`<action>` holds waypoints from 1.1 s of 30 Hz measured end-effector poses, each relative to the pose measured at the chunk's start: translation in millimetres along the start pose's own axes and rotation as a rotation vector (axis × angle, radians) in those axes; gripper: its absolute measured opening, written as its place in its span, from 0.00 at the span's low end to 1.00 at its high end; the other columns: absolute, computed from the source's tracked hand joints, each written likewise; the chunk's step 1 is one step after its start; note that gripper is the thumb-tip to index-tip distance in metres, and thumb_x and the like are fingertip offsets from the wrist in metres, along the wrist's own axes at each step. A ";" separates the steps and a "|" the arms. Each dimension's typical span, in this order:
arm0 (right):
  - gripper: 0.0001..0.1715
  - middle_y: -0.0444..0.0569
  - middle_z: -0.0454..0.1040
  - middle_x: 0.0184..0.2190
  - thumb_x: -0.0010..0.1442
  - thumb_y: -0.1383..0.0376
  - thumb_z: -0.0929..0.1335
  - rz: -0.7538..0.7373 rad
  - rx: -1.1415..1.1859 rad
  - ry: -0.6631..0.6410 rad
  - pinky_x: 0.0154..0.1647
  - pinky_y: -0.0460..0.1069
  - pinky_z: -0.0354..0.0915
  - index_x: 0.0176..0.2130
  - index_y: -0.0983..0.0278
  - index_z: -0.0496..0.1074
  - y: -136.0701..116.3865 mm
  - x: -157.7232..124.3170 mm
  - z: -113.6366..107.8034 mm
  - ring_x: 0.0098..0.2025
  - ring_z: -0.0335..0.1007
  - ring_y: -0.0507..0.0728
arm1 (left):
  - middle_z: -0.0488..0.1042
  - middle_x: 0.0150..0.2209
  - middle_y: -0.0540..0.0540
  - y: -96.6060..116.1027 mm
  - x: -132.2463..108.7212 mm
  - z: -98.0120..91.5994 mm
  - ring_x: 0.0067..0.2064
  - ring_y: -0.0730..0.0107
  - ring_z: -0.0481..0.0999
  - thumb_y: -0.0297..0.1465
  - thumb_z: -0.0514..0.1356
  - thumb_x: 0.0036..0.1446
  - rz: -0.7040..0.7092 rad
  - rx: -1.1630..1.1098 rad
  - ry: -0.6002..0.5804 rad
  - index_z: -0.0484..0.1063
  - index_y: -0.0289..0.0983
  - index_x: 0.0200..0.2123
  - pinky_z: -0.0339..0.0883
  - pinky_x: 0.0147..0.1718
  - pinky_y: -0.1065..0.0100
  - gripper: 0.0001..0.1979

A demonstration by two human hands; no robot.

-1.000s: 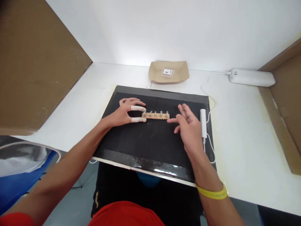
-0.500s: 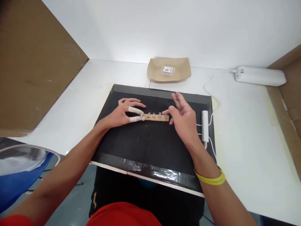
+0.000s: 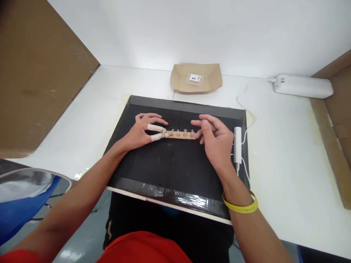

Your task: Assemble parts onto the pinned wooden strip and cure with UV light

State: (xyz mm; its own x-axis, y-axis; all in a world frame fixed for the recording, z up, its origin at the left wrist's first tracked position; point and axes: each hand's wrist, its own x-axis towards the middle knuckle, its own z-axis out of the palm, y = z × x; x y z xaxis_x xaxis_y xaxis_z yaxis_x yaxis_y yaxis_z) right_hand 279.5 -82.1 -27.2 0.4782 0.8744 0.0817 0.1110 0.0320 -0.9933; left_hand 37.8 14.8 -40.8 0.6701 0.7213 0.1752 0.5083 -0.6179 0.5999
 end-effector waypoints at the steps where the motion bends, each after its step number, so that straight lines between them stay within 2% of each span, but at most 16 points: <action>1: 0.13 0.50 0.86 0.38 0.66 0.57 0.70 -0.013 -0.002 0.008 0.23 0.45 0.64 0.45 0.62 0.79 0.6 0.4 -0.9 0.24 0.72 0.49 | 0.83 0.54 0.51 0.1 -0.9 0.7 0.64 0.56 0.74 0.35 0.69 0.62 0.006 0.002 0.014 0.84 0.46 0.38 0.46 0.66 0.47 0.03; 10: 0.14 0.45 0.81 0.27 0.66 0.56 0.69 -0.041 -0.073 0.022 0.22 0.44 0.63 0.44 0.62 0.80 0.2 -1.6 -1.2 0.22 0.67 0.48 | 0.85 0.51 0.50 2.6 -5.4 3.0 0.61 0.58 0.75 0.38 0.65 0.65 0.060 0.096 0.071 0.84 0.47 0.36 0.50 0.65 0.47 0.08; 15: 0.15 0.43 0.79 0.25 0.67 0.56 0.70 -0.043 -0.101 -0.005 0.25 0.45 0.66 0.44 0.62 0.80 1.0 -3.8 0.9 0.23 0.67 0.48 | 0.85 0.50 0.51 1.5 -5.9 5.5 0.59 0.58 0.77 0.36 0.66 0.65 0.148 0.142 0.148 0.85 0.48 0.36 0.51 0.62 0.47 0.06; 21: 0.14 0.43 0.79 0.26 0.66 0.56 0.70 -0.071 -0.133 0.025 0.26 0.46 0.66 0.44 0.61 0.80 5.6 -1.3 -1.8 0.23 0.67 0.49 | 0.86 0.48 0.50 -0.6 -6.7 8.3 0.57 0.58 0.78 0.33 0.67 0.64 0.208 0.139 0.238 0.85 0.47 0.35 0.54 0.60 0.48 0.06; 28: 0.12 0.44 0.80 0.28 0.65 0.57 0.69 -0.074 -0.151 0.038 0.24 0.46 0.64 0.43 0.61 0.79 5.9 1.1 -4.1 0.23 0.66 0.49 | 0.85 0.49 0.48 -9.5 -7.9 -2.0 0.58 0.57 0.77 0.33 0.66 0.64 0.119 0.114 0.235 0.84 0.44 0.35 0.55 0.60 0.47 0.05; 33: 0.10 0.44 0.81 0.30 0.65 0.59 0.69 -0.068 -0.122 0.068 0.23 0.46 0.63 0.42 0.61 0.77 5.4 1.3 -4.2 0.21 0.65 0.48 | 0.85 0.49 0.48 -20.4 -7.8 -4.8 0.58 0.55 0.76 0.36 0.67 0.64 -0.021 0.168 0.266 0.83 0.43 0.35 0.51 0.63 0.45 0.06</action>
State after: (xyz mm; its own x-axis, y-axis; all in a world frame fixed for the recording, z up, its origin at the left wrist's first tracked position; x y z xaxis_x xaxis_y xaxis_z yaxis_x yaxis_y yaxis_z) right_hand 284.4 -82.8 -32.1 0.5234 0.8373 0.1579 0.2479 0.0277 -0.9684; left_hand 19.6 23.3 -50.7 0.5051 0.7772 0.3752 0.6177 -0.6292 0.4717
